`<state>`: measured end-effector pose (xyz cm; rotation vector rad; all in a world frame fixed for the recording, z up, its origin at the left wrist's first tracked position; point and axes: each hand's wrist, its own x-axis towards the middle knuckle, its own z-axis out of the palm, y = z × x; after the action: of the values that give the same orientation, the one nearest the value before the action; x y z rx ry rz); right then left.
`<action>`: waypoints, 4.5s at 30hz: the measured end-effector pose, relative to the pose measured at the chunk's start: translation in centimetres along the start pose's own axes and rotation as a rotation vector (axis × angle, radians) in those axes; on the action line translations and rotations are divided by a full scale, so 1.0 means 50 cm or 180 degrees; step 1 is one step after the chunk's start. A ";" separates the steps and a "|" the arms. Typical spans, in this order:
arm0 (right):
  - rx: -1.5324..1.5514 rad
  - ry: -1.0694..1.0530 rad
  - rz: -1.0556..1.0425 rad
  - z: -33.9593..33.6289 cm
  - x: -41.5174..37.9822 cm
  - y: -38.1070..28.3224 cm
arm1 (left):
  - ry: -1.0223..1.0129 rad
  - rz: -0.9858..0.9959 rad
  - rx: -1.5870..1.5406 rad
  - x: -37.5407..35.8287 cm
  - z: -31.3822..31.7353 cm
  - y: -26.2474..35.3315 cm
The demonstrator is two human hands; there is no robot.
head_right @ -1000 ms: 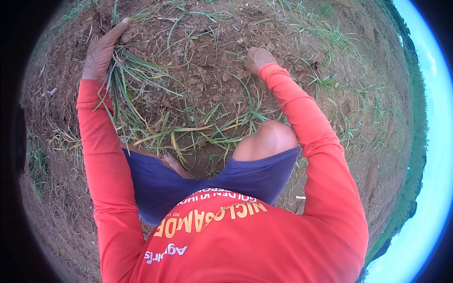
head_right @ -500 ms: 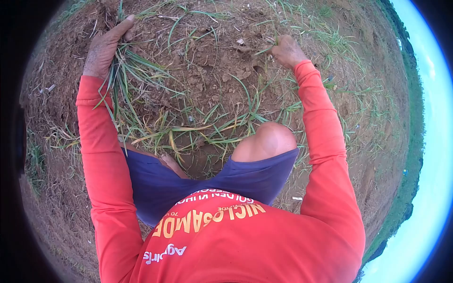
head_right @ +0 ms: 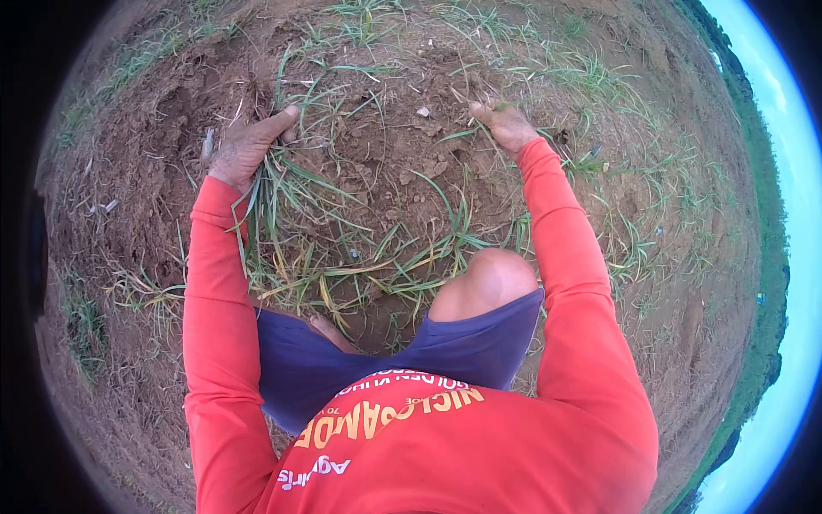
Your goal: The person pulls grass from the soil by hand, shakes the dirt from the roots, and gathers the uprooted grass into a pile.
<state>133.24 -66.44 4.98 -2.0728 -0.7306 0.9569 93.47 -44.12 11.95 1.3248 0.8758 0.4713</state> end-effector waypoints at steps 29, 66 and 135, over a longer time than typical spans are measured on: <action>-0.2906 0.0421 -0.1884 0.430 0.274 -0.307 | 0.1574 0.0697 -0.0133 0.041 -0.160 0.061; -0.3449 0.0449 -0.1805 0.474 0.301 -0.341 | 0.1789 0.0486 0.1366 0.027 -0.228 0.044; -0.3961 -0.1108 -0.0186 0.356 0.437 -0.469 | 0.1420 0.0749 0.1374 0.106 -0.230 0.003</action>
<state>126.79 -30.42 6.93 -2.8705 -1.9109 0.9239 87.84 -32.85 10.58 1.7654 1.2436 0.8146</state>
